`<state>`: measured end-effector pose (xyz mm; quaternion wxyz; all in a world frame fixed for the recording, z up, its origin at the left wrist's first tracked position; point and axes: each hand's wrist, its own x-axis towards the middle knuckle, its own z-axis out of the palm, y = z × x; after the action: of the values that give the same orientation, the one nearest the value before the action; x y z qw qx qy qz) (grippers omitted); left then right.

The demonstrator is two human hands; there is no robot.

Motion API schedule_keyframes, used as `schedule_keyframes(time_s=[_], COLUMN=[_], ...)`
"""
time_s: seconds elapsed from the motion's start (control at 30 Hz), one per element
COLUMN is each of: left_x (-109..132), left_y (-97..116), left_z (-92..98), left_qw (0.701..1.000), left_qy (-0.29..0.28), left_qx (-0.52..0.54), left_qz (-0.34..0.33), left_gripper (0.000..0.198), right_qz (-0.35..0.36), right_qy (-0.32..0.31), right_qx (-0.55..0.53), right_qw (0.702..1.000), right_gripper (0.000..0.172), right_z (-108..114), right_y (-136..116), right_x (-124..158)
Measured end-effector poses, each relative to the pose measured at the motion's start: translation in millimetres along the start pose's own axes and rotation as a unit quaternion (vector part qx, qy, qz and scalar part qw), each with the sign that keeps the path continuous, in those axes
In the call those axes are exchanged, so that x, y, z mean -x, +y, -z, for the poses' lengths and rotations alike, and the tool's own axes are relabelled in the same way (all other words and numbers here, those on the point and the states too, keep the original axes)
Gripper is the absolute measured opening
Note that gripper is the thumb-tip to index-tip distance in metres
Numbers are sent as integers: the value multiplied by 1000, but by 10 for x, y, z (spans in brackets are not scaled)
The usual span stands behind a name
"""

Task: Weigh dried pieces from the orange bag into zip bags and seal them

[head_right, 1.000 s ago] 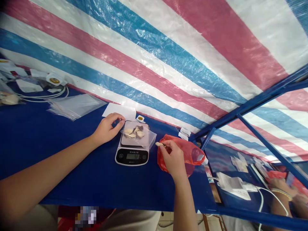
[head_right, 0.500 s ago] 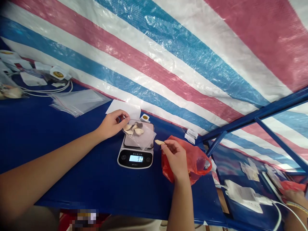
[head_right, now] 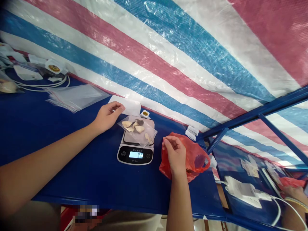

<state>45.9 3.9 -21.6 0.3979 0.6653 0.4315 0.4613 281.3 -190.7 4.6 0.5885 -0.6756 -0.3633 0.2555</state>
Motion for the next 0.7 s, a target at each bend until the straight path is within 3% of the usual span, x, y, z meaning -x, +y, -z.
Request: schedule_keyframes(time_s=[0.17,0.7], left_x=[-98,-113], left_y=[-56,-87], left_z=[52,56], left_qw=[998,998], left_qy=[47,50], left_qx=[22,31], left_qz=[25,25], left_gripper=[27,24], right_qz=[-3,20], right_qy=[5,-30], right_qx=[7,48], right_qw=[1000,998], right_gripper=[30,30], right_z=[37,51], right_y=[-26,21], right_x=[7,26])
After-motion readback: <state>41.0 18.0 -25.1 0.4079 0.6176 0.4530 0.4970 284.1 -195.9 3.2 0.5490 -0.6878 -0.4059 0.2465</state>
